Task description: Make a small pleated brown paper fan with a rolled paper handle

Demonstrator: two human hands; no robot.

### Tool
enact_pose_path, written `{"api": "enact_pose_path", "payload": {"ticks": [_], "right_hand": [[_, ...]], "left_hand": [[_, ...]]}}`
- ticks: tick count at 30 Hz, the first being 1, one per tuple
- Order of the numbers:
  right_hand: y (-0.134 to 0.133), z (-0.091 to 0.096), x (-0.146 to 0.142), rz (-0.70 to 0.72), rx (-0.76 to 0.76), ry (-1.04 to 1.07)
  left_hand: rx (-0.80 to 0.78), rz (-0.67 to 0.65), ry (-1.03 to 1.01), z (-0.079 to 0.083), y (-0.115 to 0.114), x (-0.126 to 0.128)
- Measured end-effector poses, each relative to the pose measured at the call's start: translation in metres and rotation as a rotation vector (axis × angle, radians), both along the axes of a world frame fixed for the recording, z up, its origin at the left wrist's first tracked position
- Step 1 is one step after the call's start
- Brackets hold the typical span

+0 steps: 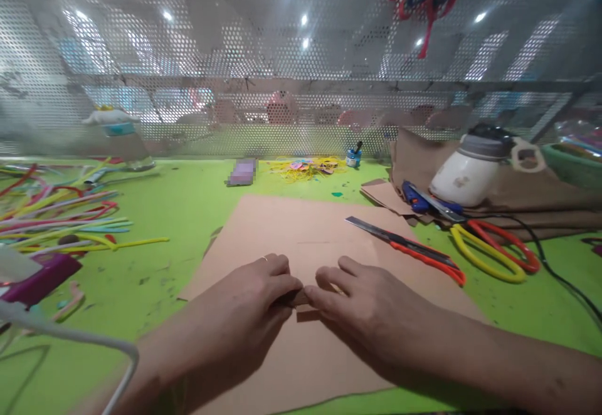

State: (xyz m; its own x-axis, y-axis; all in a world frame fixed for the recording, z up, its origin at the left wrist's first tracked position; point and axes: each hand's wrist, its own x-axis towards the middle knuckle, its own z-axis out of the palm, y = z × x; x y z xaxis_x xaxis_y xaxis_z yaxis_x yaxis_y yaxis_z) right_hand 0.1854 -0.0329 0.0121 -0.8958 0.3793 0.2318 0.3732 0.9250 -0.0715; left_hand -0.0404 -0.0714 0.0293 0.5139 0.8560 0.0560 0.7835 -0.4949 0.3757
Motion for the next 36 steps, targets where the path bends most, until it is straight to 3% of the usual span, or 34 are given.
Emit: {"api": "enact_pose_path", "payload": {"ticks": [5,9,15,18,22,29,36], "right_hand": [[-0.002,-0.002,0.000,-0.024,-0.042,0.024],[-0.005,-0.005,0.000,-0.048,-0.051,0.067],[-0.006,-0.013,-0.002,-0.063,-0.020,0.129],[-0.005,-0.014,-0.002,-0.081,-0.056,0.154],[-0.003,-0.007,0.000,-0.124,-0.139,0.153],[-0.002,0.011,0.017,-0.043,-0.248,0.112],[0.004,0.009,0.024,-0.007,-0.355,0.193]], "left_hand": [[-0.063,0.039,-0.007,0.008,-0.004,0.005],[-0.017,0.075,-0.023,0.005,-0.003,0.007],[0.111,-0.066,0.073,-0.004,0.006,0.007],[0.082,0.055,0.092,-0.004,-0.001,0.012],[0.025,0.162,-0.036,-0.005,-0.012,0.017],[0.022,0.079,-0.125,-0.008,-0.010,0.012],[-0.008,0.042,-0.150,-0.008,-0.005,0.010]]}}
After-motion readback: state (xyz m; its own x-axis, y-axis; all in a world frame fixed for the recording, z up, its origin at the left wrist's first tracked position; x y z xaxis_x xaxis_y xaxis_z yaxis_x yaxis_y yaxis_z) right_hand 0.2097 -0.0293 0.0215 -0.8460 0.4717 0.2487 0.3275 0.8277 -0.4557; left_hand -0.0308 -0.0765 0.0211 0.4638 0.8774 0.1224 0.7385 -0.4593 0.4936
